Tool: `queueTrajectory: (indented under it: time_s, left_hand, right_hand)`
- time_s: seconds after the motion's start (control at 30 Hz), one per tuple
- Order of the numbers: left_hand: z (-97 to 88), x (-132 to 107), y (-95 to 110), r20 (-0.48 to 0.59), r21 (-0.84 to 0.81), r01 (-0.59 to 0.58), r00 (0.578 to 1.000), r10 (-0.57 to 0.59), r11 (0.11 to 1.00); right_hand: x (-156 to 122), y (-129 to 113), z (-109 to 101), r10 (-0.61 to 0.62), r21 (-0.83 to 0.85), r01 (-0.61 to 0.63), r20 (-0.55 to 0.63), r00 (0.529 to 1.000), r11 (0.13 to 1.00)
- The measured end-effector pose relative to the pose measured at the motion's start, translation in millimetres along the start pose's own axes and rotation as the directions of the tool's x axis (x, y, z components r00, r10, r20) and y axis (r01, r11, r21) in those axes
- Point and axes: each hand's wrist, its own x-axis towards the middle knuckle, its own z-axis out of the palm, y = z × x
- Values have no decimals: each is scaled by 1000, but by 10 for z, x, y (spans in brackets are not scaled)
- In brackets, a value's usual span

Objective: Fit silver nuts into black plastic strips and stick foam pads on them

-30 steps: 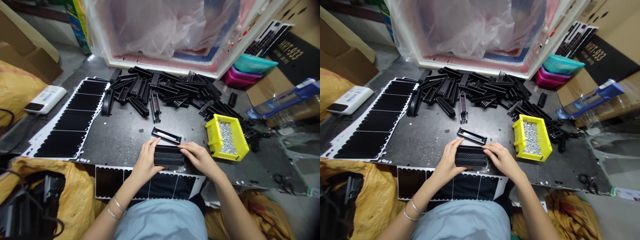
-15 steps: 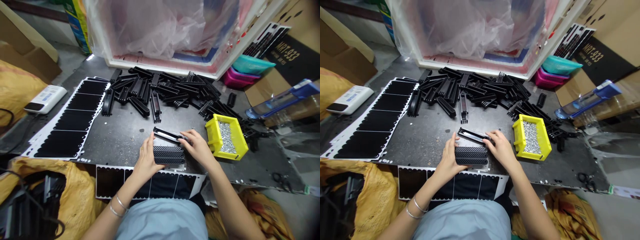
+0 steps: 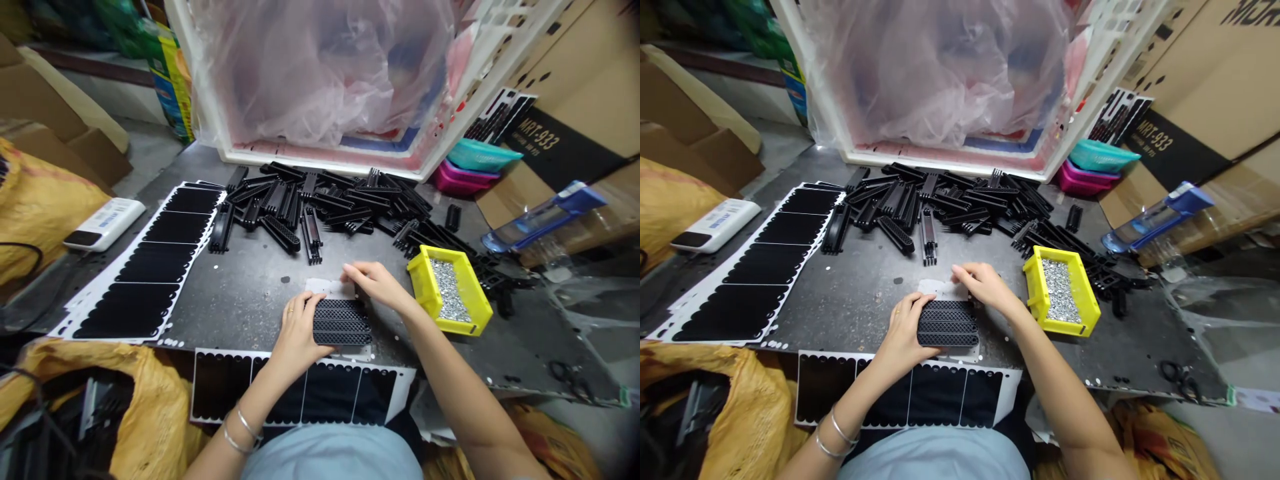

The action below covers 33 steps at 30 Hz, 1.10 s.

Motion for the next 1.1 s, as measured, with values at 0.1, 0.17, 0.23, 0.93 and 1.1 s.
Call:
queueTrajectory:
  time_s: [0.1, 0.17, 0.23, 0.93, 1.1]
  left_hand:
    - [-5, 47, 13, 2, -2, -4, 1000, 4, 1000]
    - [1, 57, 17, -5, -2, -14, 1000, 14, 1000]
    - [13, 49, 11, -16, -6, -21, 1000, 20, 1000]
    - [-92, 57, -64, -5, 209, -107, 994, 111, 972]
    - [-198, 186, 15, 128, 256, -229, 971, 202, 939]
  right_hand:
    - [532, -153, 264, 9, -70, -18, -116, 993, 997]
    - [807, -195, 372, 22, -86, -35, -150, 988, 996]
    - [926, -164, 348, 49, -76, -62, -153, 987, 995]
    - [-732, 229, -366, -47, 118, 68, -178, 983, 991]
    - [-1138, 649, -914, 133, -328, -298, -442, 887, 897]
